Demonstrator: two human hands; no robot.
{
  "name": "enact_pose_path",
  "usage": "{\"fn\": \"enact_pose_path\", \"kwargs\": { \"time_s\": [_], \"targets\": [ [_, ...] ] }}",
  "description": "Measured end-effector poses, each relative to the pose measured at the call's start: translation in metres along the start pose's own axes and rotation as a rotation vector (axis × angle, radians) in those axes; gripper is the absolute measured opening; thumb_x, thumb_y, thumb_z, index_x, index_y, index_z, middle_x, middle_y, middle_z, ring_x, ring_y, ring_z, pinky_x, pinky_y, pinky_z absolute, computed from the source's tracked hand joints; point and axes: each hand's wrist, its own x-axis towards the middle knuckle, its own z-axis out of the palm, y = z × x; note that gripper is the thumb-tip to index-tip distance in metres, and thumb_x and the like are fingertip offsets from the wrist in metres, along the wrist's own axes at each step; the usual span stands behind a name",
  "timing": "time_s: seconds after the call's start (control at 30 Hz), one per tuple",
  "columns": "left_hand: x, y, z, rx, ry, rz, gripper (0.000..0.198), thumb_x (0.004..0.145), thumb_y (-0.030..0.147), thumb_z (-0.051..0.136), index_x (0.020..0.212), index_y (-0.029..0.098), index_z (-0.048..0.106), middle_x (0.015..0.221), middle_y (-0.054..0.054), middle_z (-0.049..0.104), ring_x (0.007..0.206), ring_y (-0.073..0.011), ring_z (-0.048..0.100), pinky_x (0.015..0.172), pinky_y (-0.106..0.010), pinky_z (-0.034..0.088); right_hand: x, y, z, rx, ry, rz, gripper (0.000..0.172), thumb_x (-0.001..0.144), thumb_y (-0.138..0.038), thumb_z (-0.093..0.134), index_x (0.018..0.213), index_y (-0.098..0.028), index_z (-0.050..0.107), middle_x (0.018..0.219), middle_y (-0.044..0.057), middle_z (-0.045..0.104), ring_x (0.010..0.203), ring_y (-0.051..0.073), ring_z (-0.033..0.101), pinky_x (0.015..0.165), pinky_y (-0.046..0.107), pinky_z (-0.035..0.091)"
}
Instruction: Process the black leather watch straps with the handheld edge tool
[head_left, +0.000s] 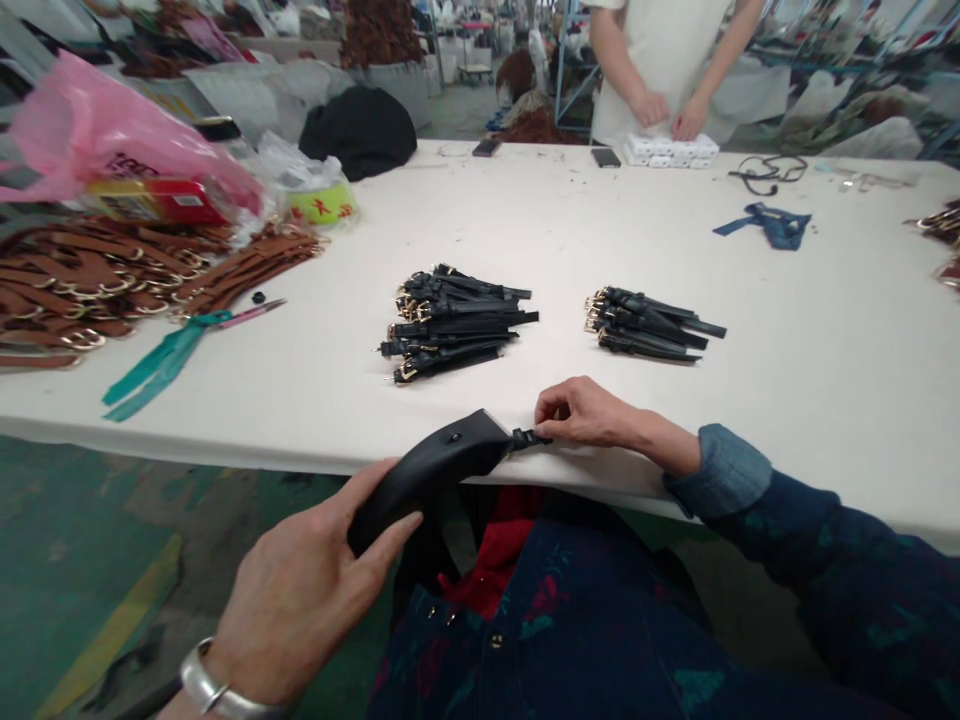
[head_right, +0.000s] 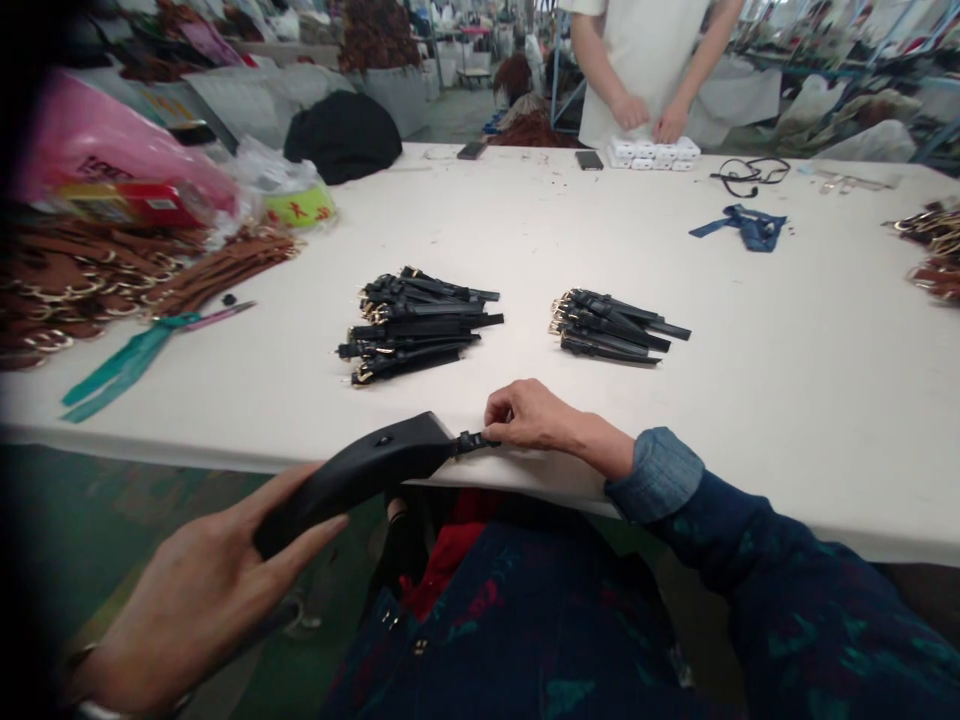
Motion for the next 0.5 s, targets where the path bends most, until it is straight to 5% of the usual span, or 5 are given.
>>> {"fn": "enact_pose_path", "kwargs": {
  "time_s": [0.37, 0.5],
  "targets": [
    [0.017, 0.03, 0.005, 0.119, -0.072, 0.058, 0.051, 0.084, 0.053, 0.037, 0.13, 0.034, 0.044, 0.084, -0.005, 0.071, 0.077, -0.0295, 0.067, 0.062, -0.034, 0.044, -0.025, 0.015, -0.004, -0.241, 0.114, -0.104, 0.025, 0.068, -0.023, 0.069, 0.091, -0.014, 0.065, 0.085, 0.004, 0.061, 0.073, 0.014, 0.053, 0.066, 0.025, 0.038],
    [0.017, 0.022, 0.006, 0.066, -0.069, 0.052, 0.05, 0.084, 0.054, 0.038, 0.129, 0.035, 0.046, 0.077, -0.004, 0.071, 0.069, -0.0295, 0.067, 0.059, -0.035, 0.043, -0.028, 0.016, -0.003, -0.329, 0.113, -0.108, 0.019, 0.071, -0.021, 0.068, 0.09, -0.016, 0.066, 0.088, 0.004, 0.059, 0.076, 0.014, 0.053, 0.069, 0.026, 0.039]
  ]
}}
